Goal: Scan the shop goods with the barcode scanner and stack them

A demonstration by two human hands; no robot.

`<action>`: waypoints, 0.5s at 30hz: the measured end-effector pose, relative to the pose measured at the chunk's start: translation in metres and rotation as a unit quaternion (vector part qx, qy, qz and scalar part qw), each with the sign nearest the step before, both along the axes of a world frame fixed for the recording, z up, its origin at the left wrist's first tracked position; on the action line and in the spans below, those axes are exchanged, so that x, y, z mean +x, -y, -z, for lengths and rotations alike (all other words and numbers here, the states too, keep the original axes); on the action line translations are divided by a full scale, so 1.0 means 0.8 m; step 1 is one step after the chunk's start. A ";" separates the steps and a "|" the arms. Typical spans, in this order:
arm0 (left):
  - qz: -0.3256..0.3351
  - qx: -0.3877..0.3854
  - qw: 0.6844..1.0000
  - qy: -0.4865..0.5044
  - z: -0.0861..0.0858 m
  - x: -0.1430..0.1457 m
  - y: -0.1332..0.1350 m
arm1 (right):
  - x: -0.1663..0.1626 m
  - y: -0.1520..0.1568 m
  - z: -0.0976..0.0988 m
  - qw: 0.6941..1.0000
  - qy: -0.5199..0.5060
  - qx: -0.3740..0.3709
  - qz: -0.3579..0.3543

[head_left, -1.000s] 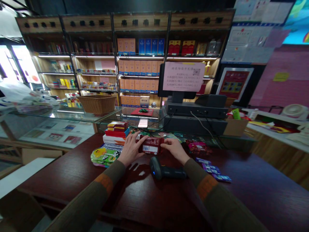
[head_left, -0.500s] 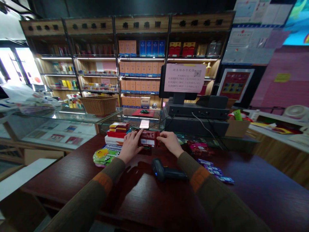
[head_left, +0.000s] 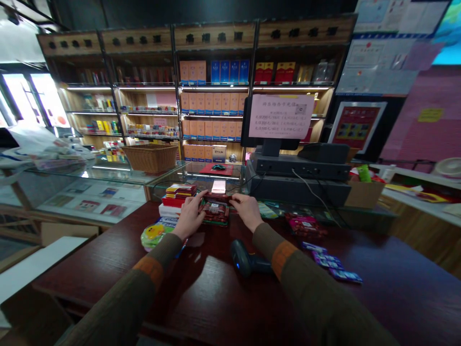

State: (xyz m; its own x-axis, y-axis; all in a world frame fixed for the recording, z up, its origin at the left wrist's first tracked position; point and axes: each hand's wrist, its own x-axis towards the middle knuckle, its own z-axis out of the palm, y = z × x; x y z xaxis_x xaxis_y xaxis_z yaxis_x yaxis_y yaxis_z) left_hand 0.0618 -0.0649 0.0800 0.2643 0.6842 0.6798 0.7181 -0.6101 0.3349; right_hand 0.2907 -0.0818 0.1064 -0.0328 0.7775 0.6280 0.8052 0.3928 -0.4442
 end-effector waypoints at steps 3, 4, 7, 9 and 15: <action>0.018 -0.028 0.999 0.021 0.010 -0.004 -0.005 | -0.003 -0.010 0.012 1.000 0.003 0.000 -0.007; 0.026 -0.035 0.999 0.025 0.013 -0.006 -0.006 | -0.004 -0.014 0.017 1.000 -0.001 -0.003 -0.016; 0.045 -0.050 0.997 0.027 0.022 -0.010 -0.009 | -0.004 -0.023 0.031 0.999 -0.009 -0.013 -0.041; 0.055 -0.054 0.997 0.021 0.028 -0.012 -0.011 | -0.003 -0.028 0.040 0.998 -0.006 -0.021 -0.054; 0.057 -0.058 0.997 -0.006 0.038 -0.018 -0.016 | 0.001 -0.039 0.056 0.997 0.027 -0.037 -0.068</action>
State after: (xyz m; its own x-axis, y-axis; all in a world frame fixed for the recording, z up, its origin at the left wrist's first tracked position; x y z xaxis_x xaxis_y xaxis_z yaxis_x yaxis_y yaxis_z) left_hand 0.0471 -0.0517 0.0492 0.3526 0.7231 0.5939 0.6513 -0.6454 0.3991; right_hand 0.2912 -0.0508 0.0619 -0.1732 0.8077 0.5635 0.7696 0.4681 -0.4343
